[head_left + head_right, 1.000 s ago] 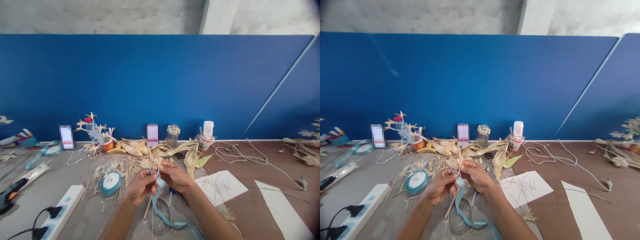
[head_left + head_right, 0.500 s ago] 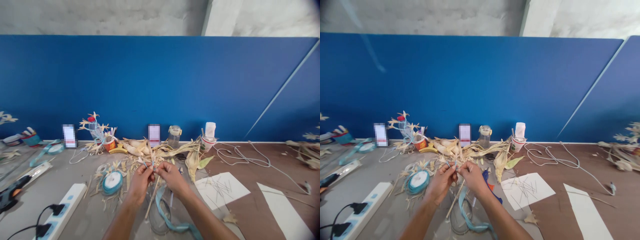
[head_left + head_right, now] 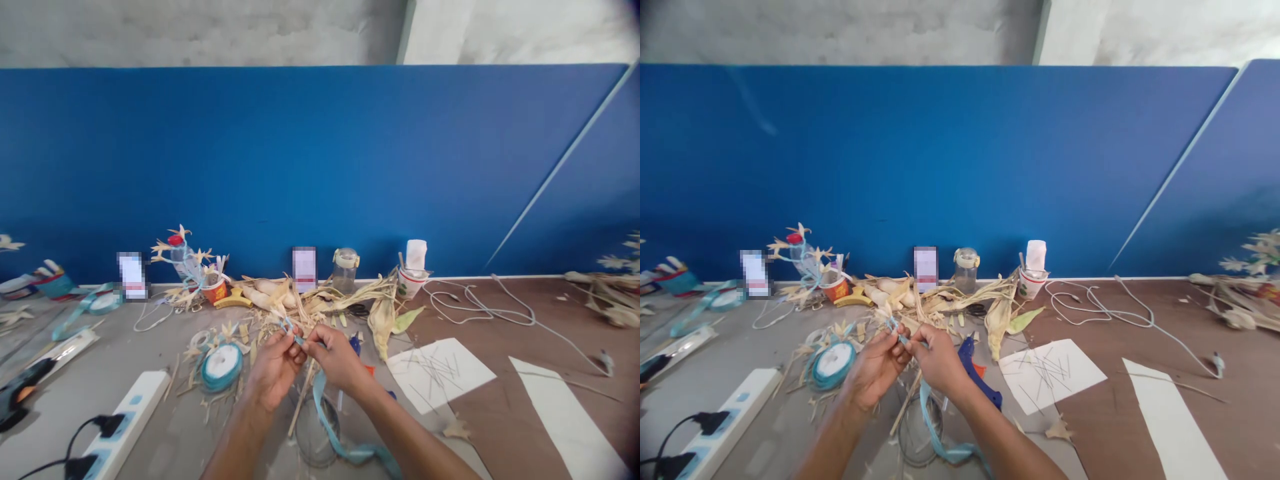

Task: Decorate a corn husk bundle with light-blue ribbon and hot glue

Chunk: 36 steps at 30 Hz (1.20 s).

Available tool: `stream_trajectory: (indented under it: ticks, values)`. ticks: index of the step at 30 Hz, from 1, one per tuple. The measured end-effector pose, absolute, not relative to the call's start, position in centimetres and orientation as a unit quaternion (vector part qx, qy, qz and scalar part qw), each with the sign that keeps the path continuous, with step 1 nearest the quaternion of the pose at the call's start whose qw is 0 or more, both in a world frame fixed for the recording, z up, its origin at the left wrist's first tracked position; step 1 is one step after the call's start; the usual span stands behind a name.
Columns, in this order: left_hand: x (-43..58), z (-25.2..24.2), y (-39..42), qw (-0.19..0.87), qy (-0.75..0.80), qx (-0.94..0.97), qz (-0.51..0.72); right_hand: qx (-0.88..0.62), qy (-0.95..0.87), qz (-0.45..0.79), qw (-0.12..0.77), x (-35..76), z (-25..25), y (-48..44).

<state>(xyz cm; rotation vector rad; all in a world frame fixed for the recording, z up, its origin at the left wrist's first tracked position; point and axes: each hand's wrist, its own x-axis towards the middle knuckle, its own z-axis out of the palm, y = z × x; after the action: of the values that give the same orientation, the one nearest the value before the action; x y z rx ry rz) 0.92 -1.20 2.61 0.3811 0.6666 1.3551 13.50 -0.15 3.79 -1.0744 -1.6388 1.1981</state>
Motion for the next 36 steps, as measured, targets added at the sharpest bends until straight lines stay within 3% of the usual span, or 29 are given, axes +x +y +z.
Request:
stream_trajectory:
  ticks: [14, 30, 36]
  values:
    - [0.9, 2.5, -1.0, 0.693, 0.335, 0.175, 0.614, -0.455, -0.708, 0.394, 0.369, 13.4, 2.7, -0.4]
    - [0.2, 2.4, -0.7, 0.653, 0.4, 0.251, 0.592, -0.438, -0.622, 0.538, 0.364, 14.5, 1.8, 1.6]
    - [0.1, 2.2, -0.6, 0.656, 0.411, 0.25, 0.581, -0.451, -0.623, 0.54, 0.343, 14.9, 2.2, 1.5]
